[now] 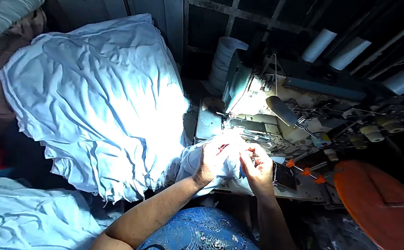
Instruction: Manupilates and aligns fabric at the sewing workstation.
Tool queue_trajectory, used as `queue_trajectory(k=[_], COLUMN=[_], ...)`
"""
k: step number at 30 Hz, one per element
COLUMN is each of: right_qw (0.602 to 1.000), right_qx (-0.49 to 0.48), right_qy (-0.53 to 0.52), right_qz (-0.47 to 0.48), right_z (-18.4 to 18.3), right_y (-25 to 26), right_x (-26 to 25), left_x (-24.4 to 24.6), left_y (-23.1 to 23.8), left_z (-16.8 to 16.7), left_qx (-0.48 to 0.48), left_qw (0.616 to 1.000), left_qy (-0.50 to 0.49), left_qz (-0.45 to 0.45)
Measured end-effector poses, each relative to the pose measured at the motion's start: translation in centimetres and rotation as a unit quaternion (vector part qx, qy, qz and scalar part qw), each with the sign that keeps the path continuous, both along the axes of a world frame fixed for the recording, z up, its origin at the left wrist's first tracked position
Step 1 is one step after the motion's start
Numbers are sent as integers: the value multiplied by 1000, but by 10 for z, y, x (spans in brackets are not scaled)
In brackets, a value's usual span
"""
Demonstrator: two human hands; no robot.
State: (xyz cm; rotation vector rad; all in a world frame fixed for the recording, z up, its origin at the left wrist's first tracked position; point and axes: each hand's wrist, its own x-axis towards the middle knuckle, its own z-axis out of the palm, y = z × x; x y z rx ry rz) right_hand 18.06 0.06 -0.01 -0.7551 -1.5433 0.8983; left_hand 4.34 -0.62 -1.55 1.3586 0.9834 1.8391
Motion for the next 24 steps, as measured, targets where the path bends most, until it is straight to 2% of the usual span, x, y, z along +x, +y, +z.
queue_trajectory(k=[5,7,9,12,15,19,22,24], right_qw=[997,998,1000,997,994,993,991,994], right_qx=[45,27,-8,-46,-27,-12,-27,-22], right_qy=[-34,-27,-1,8,-5,-36,-38,-61], right_qz=[-55,-43,-6,59,104,112,125,82], right_z=[6,4,6,6,0,-9,-16,-18], right_y=[4,6,1,-18,-34,-36,-28,-19], right_x=[-11,-9,-8,-8,-15,-20,-13,-6], left_x=[0,-2,-3,-3,0,2,-1,0], left_y=[-2,0,2,5,-1,-3,-1,-2], left_z=[-21,-27,-29,-30,-23,-3,-5,-2], left_qx=[116,131,121,103,44,-56,-56,-74], left_qw=[983,968,964,980,994,998,989,975], left_qy=[128,191,204,142,82,0,-119,-186], left_qz=[59,95,118,93,64,31,-66,-99])
